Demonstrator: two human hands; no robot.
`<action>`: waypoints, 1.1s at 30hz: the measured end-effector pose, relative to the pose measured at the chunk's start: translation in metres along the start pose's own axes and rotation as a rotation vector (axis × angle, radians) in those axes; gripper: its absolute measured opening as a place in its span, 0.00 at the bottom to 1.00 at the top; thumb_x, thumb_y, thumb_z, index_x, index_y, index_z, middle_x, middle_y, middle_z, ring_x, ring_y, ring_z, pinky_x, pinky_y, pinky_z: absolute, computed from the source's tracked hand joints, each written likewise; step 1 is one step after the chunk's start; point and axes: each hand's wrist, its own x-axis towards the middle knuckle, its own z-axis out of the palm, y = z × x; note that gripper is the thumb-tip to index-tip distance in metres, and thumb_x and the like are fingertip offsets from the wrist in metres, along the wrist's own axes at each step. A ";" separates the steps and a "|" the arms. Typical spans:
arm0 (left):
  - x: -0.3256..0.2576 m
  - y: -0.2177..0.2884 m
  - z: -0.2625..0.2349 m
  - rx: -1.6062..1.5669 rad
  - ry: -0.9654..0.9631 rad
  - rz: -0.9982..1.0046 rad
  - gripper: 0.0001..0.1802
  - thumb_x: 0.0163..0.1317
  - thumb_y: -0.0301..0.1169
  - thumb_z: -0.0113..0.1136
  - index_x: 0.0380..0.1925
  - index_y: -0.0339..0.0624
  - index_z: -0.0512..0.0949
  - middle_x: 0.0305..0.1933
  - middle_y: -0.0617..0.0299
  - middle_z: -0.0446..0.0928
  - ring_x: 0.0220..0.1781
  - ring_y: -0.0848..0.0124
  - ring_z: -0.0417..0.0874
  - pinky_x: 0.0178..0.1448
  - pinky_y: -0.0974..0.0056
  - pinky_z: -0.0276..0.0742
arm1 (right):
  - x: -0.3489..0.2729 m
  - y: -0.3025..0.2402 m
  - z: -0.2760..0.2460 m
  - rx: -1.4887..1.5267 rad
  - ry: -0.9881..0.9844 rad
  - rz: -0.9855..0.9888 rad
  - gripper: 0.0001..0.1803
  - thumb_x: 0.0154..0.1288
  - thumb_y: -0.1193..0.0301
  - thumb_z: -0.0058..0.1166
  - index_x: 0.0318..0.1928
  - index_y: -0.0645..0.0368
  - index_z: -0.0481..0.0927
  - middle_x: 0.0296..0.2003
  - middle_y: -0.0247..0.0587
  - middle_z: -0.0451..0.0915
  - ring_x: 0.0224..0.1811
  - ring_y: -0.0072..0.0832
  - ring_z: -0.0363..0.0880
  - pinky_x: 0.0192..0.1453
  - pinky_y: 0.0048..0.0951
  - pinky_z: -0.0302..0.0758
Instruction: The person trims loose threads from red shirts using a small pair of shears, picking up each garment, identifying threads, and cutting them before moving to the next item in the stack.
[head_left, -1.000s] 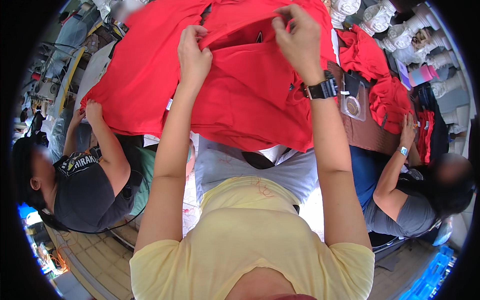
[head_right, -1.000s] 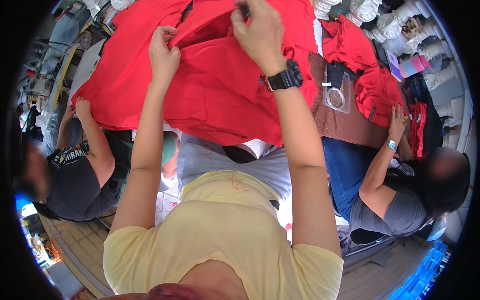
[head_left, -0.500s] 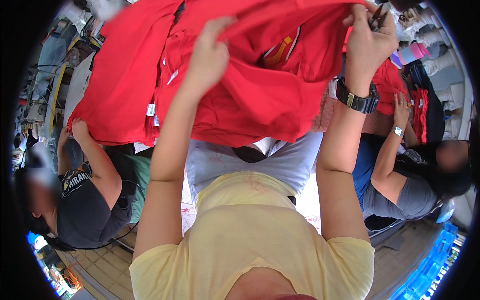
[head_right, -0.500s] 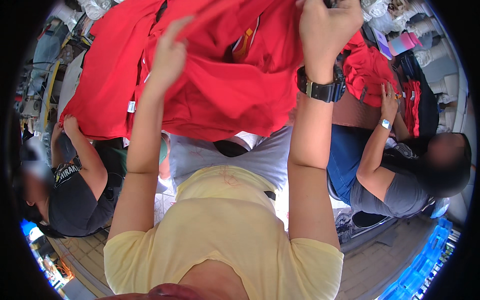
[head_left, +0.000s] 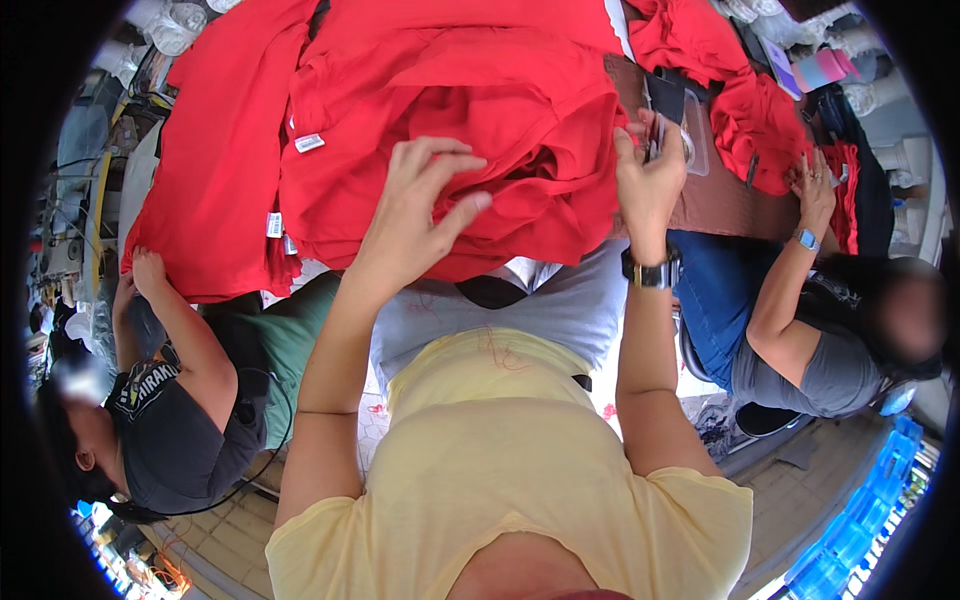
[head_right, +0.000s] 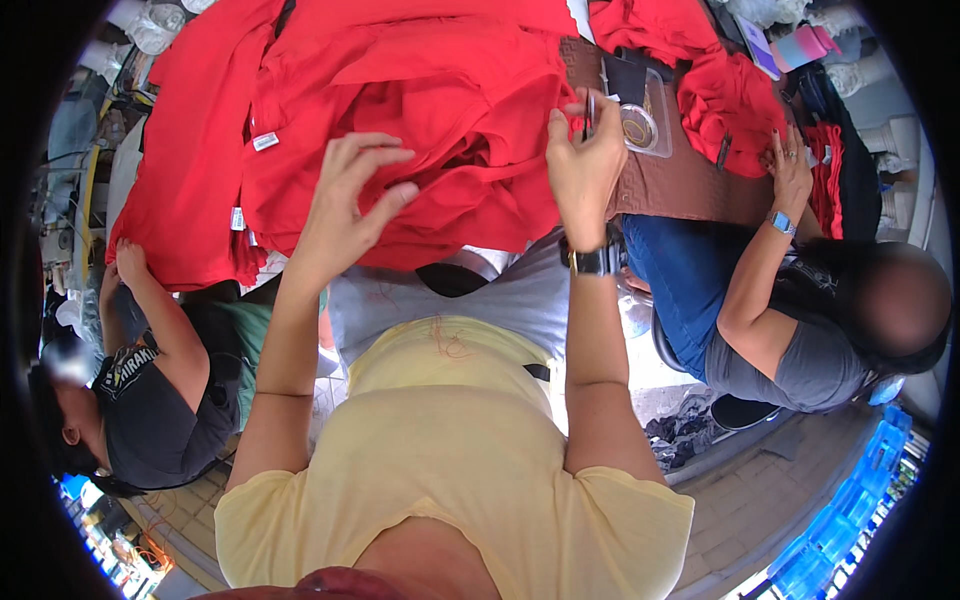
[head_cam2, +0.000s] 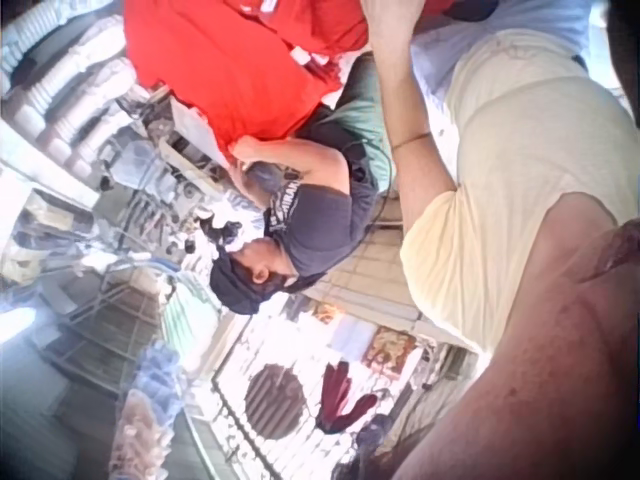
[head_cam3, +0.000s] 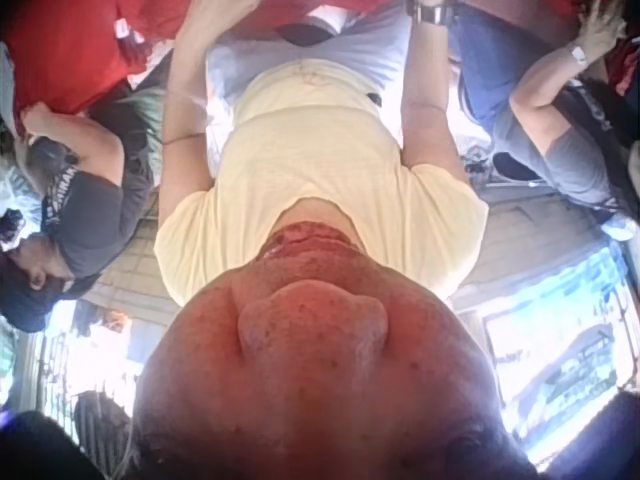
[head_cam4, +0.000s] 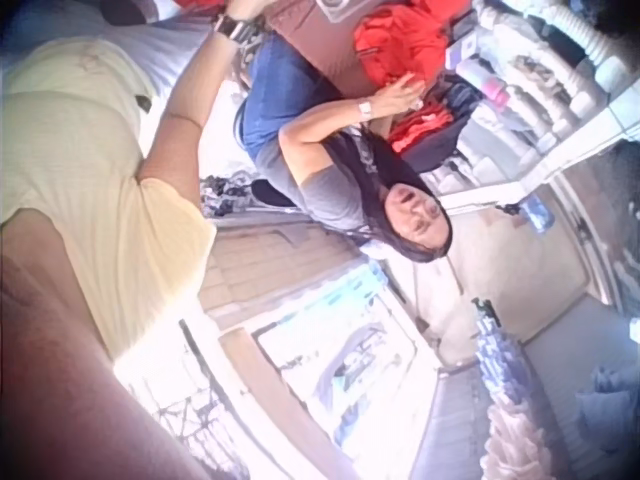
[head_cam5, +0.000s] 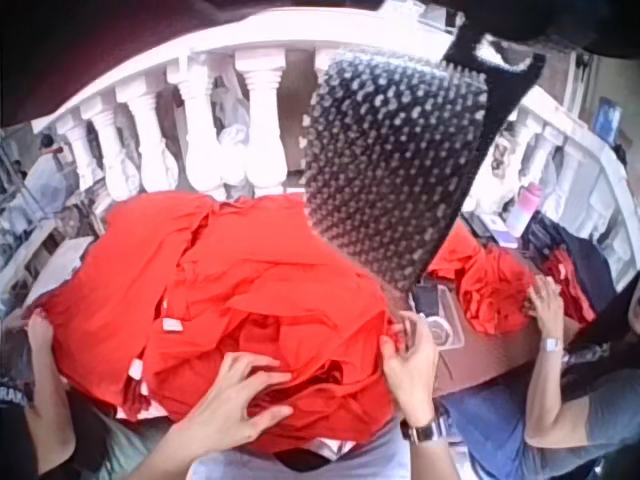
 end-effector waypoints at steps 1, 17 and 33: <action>0.005 0.000 0.001 -0.025 0.067 0.011 0.18 0.60 0.25 0.68 0.51 0.38 0.80 0.54 0.52 0.77 0.60 0.55 0.76 0.63 0.55 0.74 | -0.012 -0.009 -0.003 0.090 -0.048 0.123 0.10 0.66 0.71 0.62 0.43 0.65 0.85 0.30 0.42 0.87 0.32 0.28 0.83 0.42 0.30 0.78; 0.073 -0.002 0.053 -0.046 0.481 0.031 0.12 0.60 0.25 0.70 0.43 0.37 0.80 0.38 0.58 0.76 0.33 0.68 0.80 0.40 0.65 0.79 | -0.022 -0.029 0.034 0.632 -0.231 0.454 0.10 0.70 0.69 0.63 0.39 0.63 0.79 0.33 0.29 0.78 0.37 0.16 0.72 0.42 0.24 0.71; 0.058 -0.005 0.013 0.085 0.271 0.112 0.20 0.54 0.23 0.72 0.47 0.40 0.78 0.48 0.56 0.76 0.46 0.59 0.79 0.50 0.58 0.77 | -0.021 -0.036 -0.002 0.732 -0.327 0.526 0.06 0.74 0.71 0.60 0.40 0.57 0.77 0.24 0.19 0.70 0.22 0.07 0.62 0.24 0.16 0.56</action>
